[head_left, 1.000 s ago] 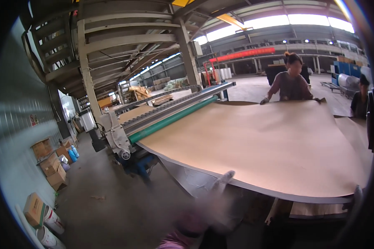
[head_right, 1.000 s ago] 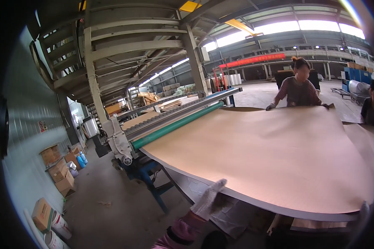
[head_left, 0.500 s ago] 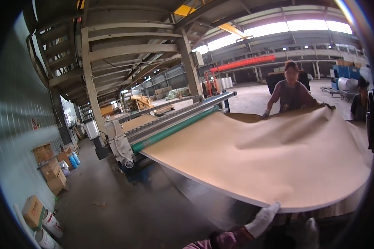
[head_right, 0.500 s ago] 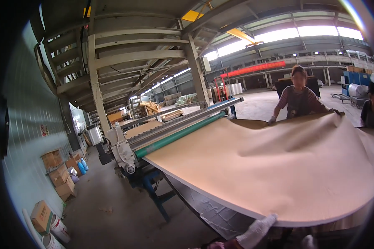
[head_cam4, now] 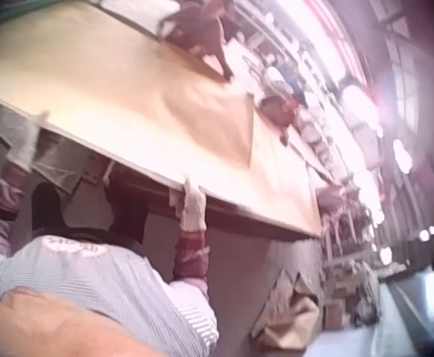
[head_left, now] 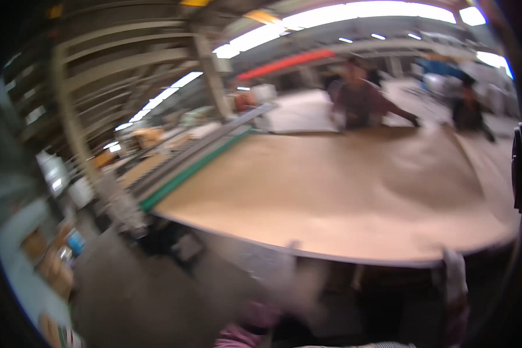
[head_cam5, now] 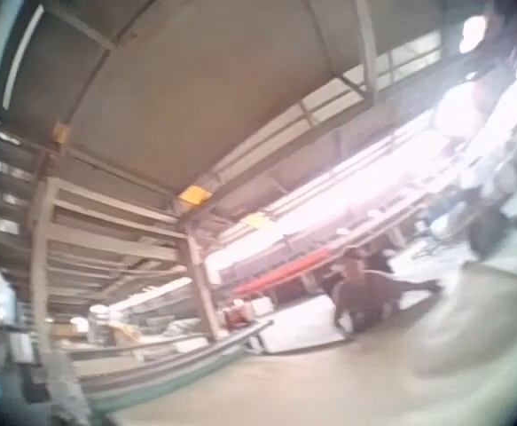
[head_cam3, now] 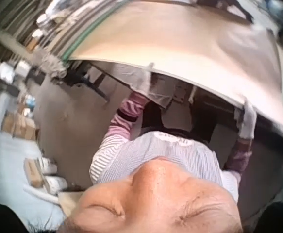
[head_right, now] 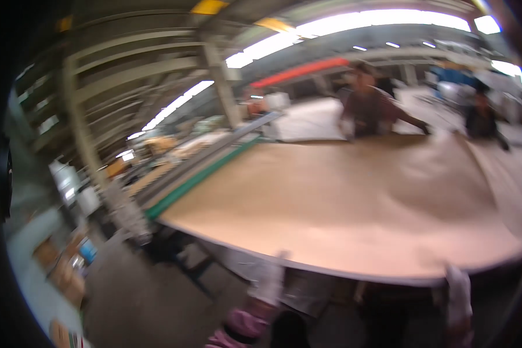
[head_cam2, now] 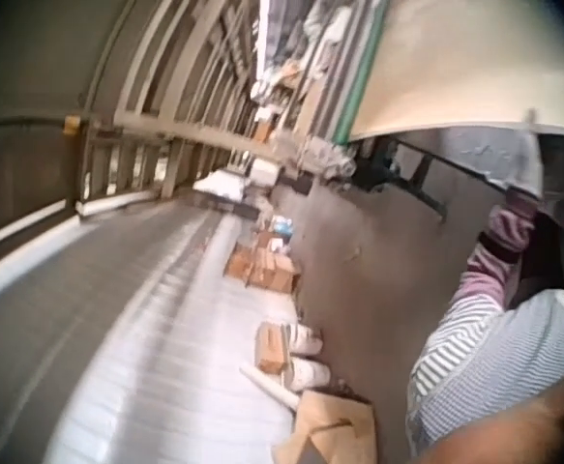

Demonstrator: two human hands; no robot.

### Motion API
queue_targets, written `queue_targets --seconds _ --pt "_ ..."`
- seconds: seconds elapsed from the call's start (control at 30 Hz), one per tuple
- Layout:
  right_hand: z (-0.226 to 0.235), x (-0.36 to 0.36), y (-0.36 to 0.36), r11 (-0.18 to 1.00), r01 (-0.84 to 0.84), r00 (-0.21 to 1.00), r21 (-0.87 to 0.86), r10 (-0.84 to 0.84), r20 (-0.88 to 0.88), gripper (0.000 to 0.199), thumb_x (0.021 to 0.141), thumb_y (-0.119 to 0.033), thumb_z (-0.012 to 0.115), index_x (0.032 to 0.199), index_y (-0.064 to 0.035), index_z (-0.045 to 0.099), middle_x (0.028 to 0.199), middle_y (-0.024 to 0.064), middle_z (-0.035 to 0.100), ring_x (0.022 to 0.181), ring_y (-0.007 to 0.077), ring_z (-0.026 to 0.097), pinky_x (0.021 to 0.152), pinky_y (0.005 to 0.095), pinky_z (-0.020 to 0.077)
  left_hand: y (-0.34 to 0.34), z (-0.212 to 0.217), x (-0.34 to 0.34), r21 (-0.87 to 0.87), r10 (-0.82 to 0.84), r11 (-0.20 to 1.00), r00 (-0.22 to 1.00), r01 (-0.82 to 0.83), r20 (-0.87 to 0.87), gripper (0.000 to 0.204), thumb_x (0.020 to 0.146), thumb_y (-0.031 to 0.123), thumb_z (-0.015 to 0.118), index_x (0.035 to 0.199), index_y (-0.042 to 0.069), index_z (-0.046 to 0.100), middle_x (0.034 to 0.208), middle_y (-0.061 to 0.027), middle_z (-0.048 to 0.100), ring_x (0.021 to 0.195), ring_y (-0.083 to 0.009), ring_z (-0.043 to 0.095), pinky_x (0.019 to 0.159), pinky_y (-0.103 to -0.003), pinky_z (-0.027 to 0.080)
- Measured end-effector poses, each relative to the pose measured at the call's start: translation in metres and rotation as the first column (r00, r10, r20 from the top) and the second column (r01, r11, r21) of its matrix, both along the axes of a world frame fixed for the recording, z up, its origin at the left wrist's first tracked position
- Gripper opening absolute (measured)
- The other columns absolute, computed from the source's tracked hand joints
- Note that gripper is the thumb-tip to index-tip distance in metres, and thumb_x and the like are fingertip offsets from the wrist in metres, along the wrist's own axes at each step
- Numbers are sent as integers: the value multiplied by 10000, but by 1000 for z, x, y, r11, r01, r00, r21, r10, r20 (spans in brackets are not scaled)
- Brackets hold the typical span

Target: Handling and stacking large boards and adjusting metal frames in an industrial facility.

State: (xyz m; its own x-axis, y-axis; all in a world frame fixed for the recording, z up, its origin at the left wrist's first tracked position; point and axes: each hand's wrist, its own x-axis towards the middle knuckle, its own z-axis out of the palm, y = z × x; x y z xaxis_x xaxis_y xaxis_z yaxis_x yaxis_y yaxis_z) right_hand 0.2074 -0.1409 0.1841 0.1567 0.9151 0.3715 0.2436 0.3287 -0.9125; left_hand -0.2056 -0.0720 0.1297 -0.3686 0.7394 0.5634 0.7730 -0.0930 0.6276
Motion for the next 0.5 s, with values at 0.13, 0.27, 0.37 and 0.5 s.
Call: queue_targets --seconds 0.13,0.27,0.37,0.5 --pt "51 8 31 922 36 960 -386 -139 -243 377 926 -402 497 681 -120 547 493 -15 476 387 82 423 357 229 298 13 58 -50 45 -131 909 182 415 975 128 934 218 539 917 94 562 678 -42 591 606 -183 609 508 -298 511" --pt "65 57 21 952 98 904 -289 -207 -375 348 955 -395 505 757 -117 574 589 -6 555 460 85 502 395 204 363 19 79 6 85 -112 867 27 491 993 143 947 223 536 926 83 553 753 -39 594 542 -117 519 476 -220 474" --pt "39 107 17 998 -7 767 -55 -30 -640 319 985 -377 482 962 -83 600 820 28 634 690 113 614 583 235 502 21 96 57 125 -180 818 43 561 983 151 961 218 516 953 72 555 747 -37 595 549 -100 522 472 -199 467" --pt "48 -5 6 981 -172 803 -86 89 -589 456 1004 -386 445 1293 -34 461 1171 68 583 1019 170 601 829 306 520 -5 123 92 -54 -132 772 243 633 961 239 977 274 493 893 80 604 779 -35 621 599 -116 558 521 -232 495"
